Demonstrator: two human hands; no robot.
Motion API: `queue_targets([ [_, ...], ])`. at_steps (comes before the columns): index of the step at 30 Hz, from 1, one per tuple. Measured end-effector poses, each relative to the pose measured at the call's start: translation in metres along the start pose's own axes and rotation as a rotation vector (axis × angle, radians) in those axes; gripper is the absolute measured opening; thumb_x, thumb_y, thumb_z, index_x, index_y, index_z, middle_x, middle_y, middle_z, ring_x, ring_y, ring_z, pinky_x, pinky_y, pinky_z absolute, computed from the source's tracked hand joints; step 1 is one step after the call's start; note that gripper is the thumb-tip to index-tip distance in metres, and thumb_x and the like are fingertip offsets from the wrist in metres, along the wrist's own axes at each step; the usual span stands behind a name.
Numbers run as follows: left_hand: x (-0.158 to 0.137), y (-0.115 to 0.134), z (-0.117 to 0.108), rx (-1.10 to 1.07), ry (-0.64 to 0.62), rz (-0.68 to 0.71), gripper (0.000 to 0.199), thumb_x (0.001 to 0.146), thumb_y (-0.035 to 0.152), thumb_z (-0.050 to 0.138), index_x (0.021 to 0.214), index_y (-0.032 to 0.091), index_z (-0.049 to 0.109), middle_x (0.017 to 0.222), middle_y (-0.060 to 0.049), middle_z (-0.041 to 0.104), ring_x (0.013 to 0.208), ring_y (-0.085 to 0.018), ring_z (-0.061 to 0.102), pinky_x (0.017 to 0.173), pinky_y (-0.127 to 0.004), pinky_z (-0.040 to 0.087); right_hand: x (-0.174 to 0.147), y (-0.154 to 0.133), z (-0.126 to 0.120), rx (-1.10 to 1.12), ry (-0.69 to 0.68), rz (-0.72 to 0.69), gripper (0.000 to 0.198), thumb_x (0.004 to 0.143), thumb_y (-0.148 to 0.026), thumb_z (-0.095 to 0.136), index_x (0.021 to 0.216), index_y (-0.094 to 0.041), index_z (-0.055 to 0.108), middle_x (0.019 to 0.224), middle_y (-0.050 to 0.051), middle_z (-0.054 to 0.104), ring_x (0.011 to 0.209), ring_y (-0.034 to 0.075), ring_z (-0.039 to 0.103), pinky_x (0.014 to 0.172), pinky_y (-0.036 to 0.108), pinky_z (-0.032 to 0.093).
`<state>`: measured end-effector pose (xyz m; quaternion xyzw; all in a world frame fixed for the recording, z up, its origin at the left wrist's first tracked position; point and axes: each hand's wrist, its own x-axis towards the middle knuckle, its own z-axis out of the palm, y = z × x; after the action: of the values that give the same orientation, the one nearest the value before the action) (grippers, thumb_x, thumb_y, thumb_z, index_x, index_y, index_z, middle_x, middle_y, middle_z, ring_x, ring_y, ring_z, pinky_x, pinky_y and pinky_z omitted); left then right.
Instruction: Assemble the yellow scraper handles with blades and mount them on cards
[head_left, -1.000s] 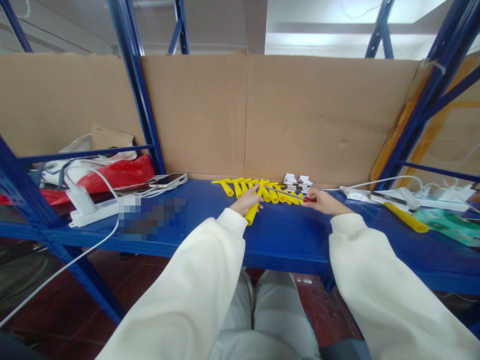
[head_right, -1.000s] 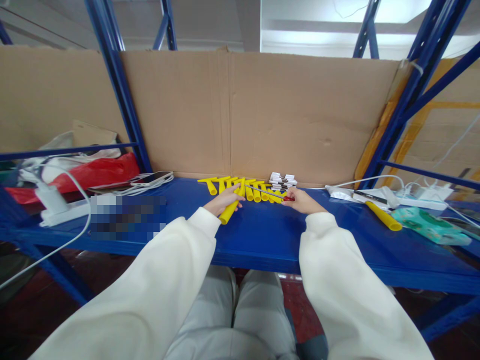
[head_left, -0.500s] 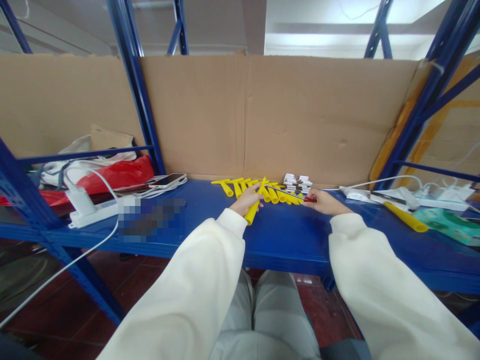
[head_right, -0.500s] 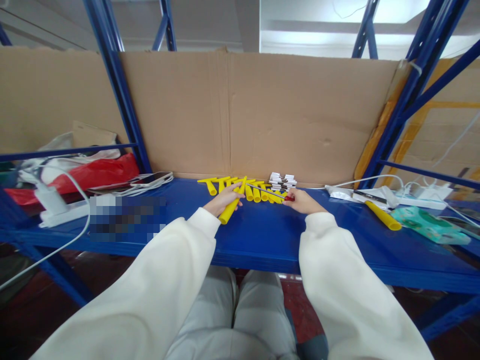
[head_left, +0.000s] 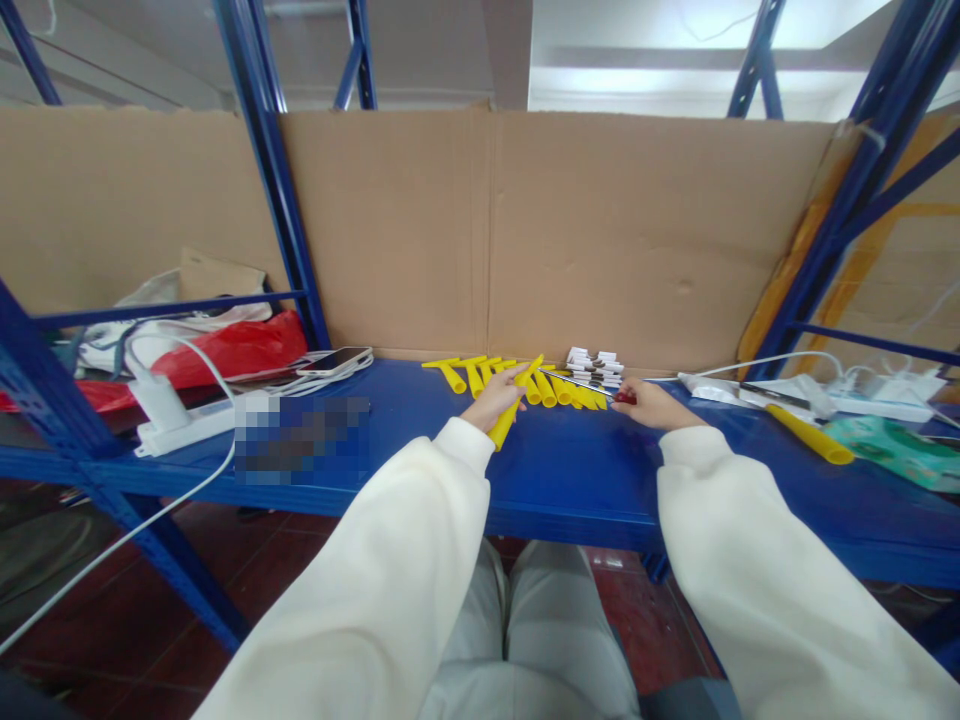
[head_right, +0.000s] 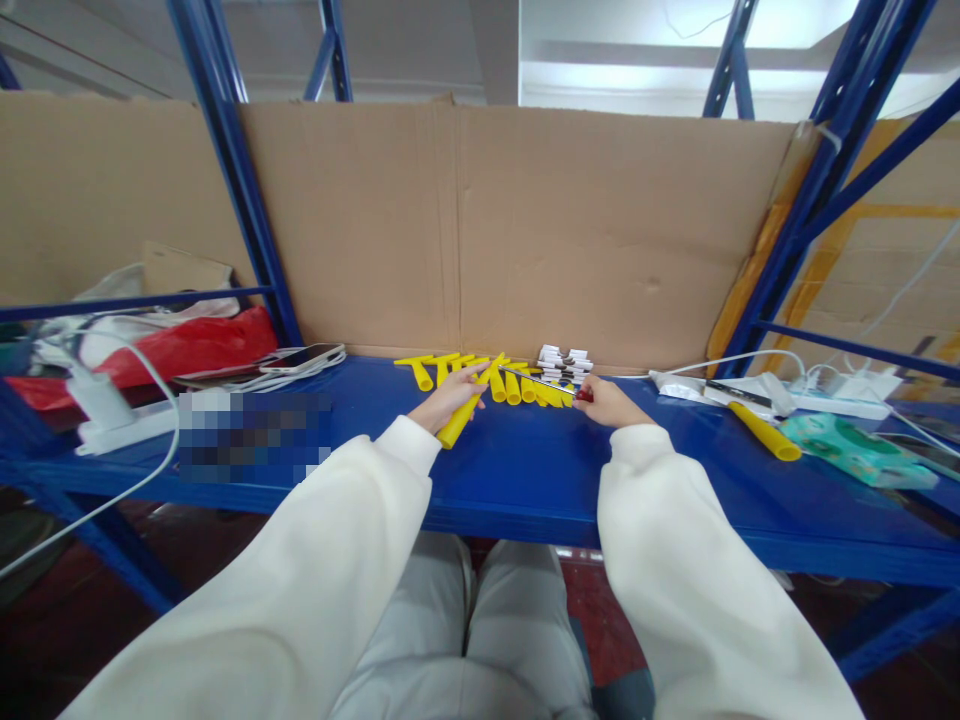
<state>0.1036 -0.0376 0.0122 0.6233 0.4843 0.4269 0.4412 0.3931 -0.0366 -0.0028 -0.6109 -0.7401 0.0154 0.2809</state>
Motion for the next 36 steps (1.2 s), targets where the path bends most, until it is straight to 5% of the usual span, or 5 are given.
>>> queue_targets([
  [10, 0.01, -0.012, -0.004, 0.077, 0.062, 0.053, 0.077, 0.074, -0.001, 0.057, 0.149, 0.018, 0.053, 0.121, -0.015, 0.07, 0.089, -0.022, 0.071, 0.078, -0.031, 0.056, -0.004, -0.01, -0.002, -0.031, 0.001, 0.002, 0.02, 0.071, -0.021, 0.068, 0.068, -0.025, 0.049, 0.066, 0.002, 0.065, 0.065, 0.02, 0.061, 0.066, 0.031, 0.049],
  [23, 0.013, -0.019, 0.001, 0.075, 0.123, 0.007, 0.094, 0.071, -0.002, 0.066, 0.157, 0.019, 0.036, 0.151, -0.017, 0.049, 0.102, -0.02, 0.068, 0.084, -0.027, 0.055, -0.005, -0.008, 0.001, -0.12, -0.149, -0.021, 0.008, 0.073, -0.026, 0.069, 0.074, -0.023, 0.062, 0.072, 0.003, 0.068, 0.07, 0.02, 0.063, 0.065, 0.03, 0.049],
  [36, 0.017, -0.018, 0.004, -0.099, 0.067, 0.006, 0.094, 0.064, -0.003, 0.067, 0.153, 0.015, 0.042, 0.149, -0.018, 0.052, 0.128, -0.027, 0.059, 0.102, -0.031, 0.048, -0.007, -0.021, 0.003, -0.237, -0.262, 0.059, 0.003, 0.082, -0.023, 0.068, 0.081, -0.02, 0.068, 0.083, 0.006, 0.073, 0.079, 0.02, 0.067, 0.071, 0.028, 0.051],
])
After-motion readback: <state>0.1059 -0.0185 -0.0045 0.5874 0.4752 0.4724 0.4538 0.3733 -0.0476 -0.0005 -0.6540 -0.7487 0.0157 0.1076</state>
